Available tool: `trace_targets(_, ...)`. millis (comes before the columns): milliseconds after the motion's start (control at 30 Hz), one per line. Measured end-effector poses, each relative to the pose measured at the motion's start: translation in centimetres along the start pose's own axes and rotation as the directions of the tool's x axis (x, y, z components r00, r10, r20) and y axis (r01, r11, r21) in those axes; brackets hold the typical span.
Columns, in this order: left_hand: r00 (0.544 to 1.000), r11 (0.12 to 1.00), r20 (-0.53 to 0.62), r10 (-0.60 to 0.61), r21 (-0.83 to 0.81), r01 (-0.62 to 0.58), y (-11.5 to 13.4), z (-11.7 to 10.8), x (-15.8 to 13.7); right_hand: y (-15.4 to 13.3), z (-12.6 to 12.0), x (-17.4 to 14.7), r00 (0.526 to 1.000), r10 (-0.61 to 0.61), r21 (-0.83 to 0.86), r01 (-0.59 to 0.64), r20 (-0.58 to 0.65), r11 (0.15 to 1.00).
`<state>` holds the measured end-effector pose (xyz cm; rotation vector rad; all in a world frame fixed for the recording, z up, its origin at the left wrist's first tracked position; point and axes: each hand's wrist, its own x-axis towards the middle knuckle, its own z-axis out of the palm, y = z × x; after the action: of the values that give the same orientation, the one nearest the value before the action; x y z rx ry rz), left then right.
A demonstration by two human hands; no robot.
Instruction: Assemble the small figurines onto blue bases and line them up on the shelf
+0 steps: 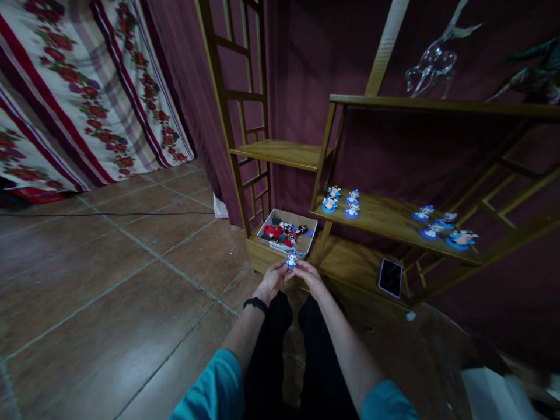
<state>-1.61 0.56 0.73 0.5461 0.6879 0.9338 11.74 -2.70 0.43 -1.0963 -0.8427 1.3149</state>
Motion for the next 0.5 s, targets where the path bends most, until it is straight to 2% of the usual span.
trace_targets(500, 0.994, 0.996, -0.079, 0.070, 0.055, -0.066, -0.52, -0.02, 0.10, 0.53, 0.04, 0.40, 0.998, -0.065, -0.075, 0.064, -0.011, 0.995)
